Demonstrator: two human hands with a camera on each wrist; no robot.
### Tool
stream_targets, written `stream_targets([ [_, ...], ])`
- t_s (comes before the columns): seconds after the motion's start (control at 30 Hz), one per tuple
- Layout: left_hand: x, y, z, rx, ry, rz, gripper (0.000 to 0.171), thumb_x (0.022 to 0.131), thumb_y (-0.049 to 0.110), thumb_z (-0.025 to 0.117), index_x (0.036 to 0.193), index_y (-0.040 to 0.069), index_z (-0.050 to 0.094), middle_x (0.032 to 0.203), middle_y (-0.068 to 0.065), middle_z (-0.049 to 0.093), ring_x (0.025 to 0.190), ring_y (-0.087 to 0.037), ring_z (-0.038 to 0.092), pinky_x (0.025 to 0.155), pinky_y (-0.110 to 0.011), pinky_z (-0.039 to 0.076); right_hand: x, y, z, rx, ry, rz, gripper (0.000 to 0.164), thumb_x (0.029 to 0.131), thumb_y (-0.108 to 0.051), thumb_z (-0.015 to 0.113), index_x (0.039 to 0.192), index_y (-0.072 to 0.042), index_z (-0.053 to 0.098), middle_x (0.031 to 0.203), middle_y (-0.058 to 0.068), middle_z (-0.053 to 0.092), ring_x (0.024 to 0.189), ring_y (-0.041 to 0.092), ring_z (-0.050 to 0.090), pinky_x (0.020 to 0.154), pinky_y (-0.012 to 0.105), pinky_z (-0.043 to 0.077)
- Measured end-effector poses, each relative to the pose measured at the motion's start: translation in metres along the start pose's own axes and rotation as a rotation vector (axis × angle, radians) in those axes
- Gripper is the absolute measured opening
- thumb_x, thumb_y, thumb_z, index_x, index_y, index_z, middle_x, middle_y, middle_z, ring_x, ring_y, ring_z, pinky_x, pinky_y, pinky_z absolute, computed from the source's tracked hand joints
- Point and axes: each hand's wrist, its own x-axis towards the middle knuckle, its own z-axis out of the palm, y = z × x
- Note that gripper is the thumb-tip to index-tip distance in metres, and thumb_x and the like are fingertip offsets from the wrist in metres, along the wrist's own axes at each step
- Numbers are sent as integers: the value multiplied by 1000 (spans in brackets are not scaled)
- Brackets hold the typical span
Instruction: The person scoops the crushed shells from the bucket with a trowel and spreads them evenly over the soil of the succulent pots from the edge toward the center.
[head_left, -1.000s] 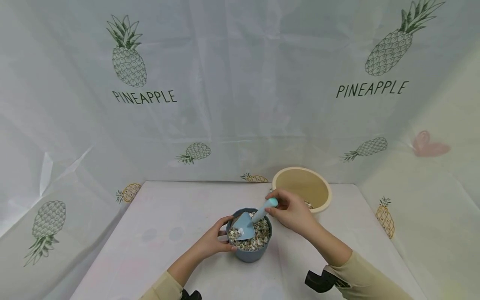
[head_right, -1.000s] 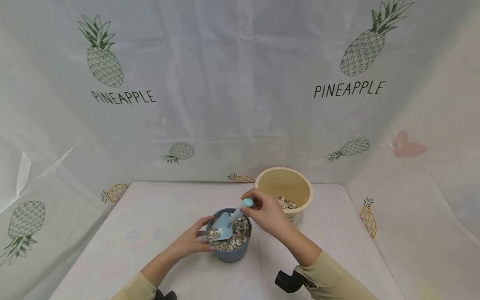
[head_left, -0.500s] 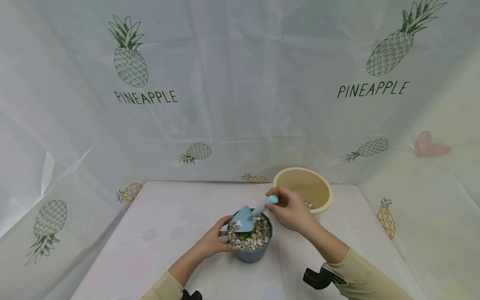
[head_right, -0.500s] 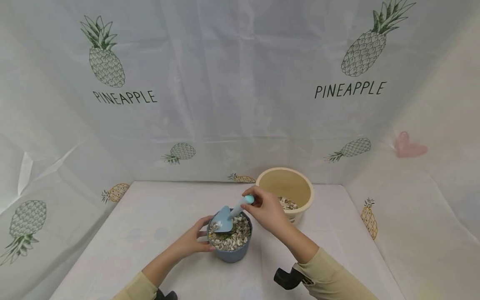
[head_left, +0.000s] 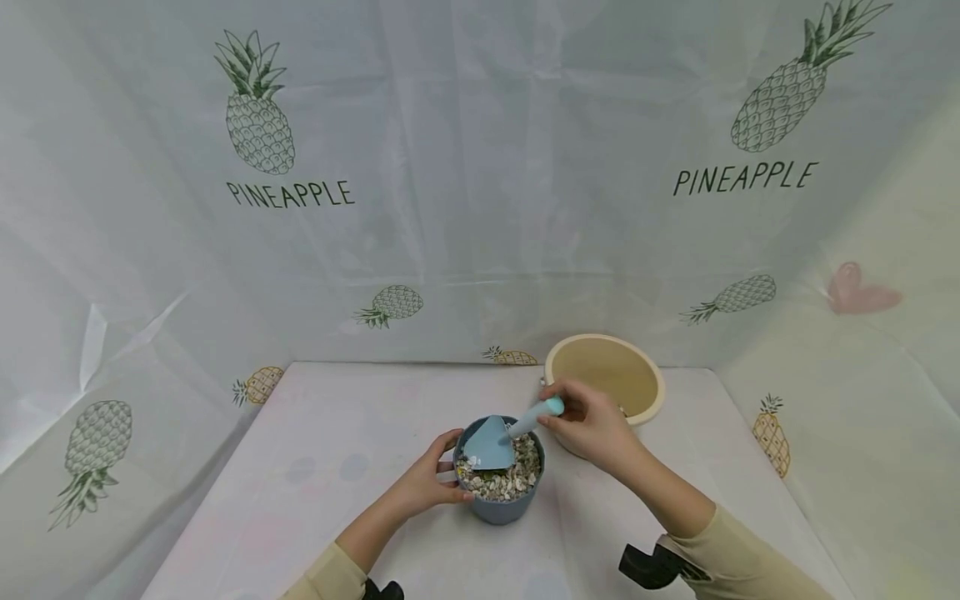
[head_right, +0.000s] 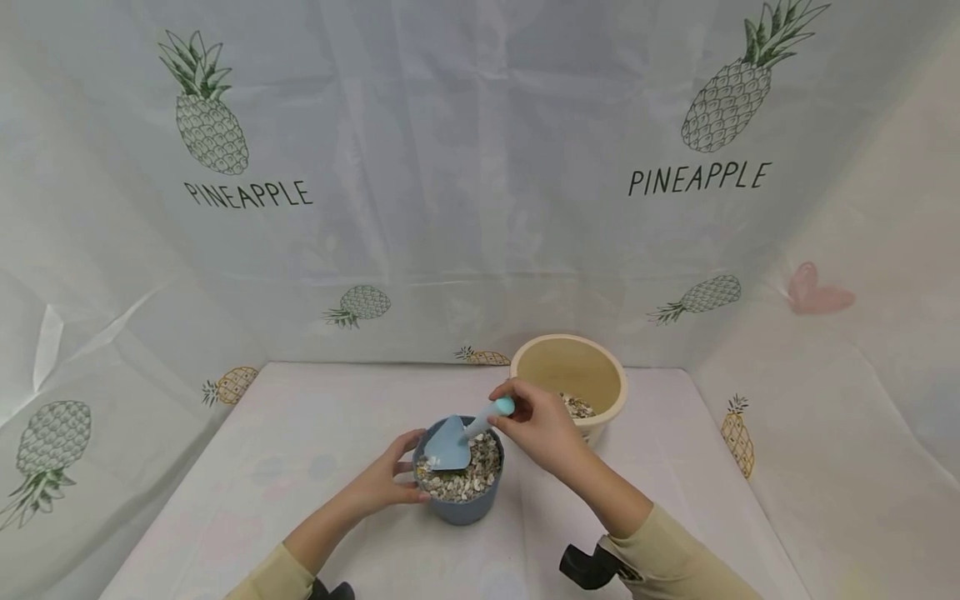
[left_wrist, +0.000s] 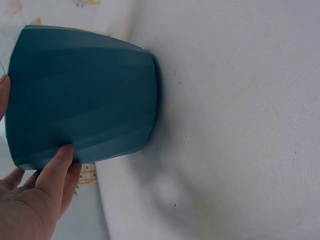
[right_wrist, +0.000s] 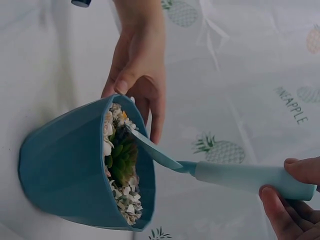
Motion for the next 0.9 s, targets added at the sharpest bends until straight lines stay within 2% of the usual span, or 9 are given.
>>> stream_targets([
  [0.1, 0, 0, 0, 9, -1, 3, 104, 74, 3, 85, 155, 10, 19, 155, -26, 18, 125, -46, 46, 88, -41, 53, -3, 0, -2, 17, -20, -30, 21, 83, -1, 77, 101, -4, 68, 93, 4, 65, 78, 14, 63, 68, 26, 55],
  [0.3, -1, 1, -1, 32, -2, -12, 95, 75, 4, 84, 152, 12, 30, 156, -25, 17, 127, -47, 44, 89, -41, 53, -8, -3, -5, 14, -50, -92, 23, 81, 5, 76, 100, -7, 68, 93, 2, 65, 79, 13, 64, 69, 29, 56],
  [0.5, -1, 6, -2, 98, 2, -11, 89, 75, 7, 85, 149, 11, 37, 154, -24, 25, 126, -48, 44, 88, -42, 53, -15, -4, -13, -8, -51, -161, 25, 80, 7, 76, 99, -9, 68, 92, 0, 65, 79, 13, 63, 69, 30, 57],
  [0.67, 4, 24, -8, 190, 42, 52, 82, 76, 9, 84, 146, 9, 42, 149, -21, 35, 128, -46, 43, 93, -49, 49, -21, -7, -25, -24, -3, -159, 25, 80, 6, 76, 100, -8, 68, 100, 3, 67, 81, 13, 64, 71, 29, 56],
  [0.9, 19, 63, -7, 247, 103, 116, 72, 81, 11, 81, 144, 12, 46, 144, -18, 44, 128, -43, 44, 102, -57, 38, -27, -5, -47, -54, 92, -175, 28, 79, 10, 75, 101, -6, 67, 104, 7, 70, 85, 11, 67, 71, 26, 57],
])
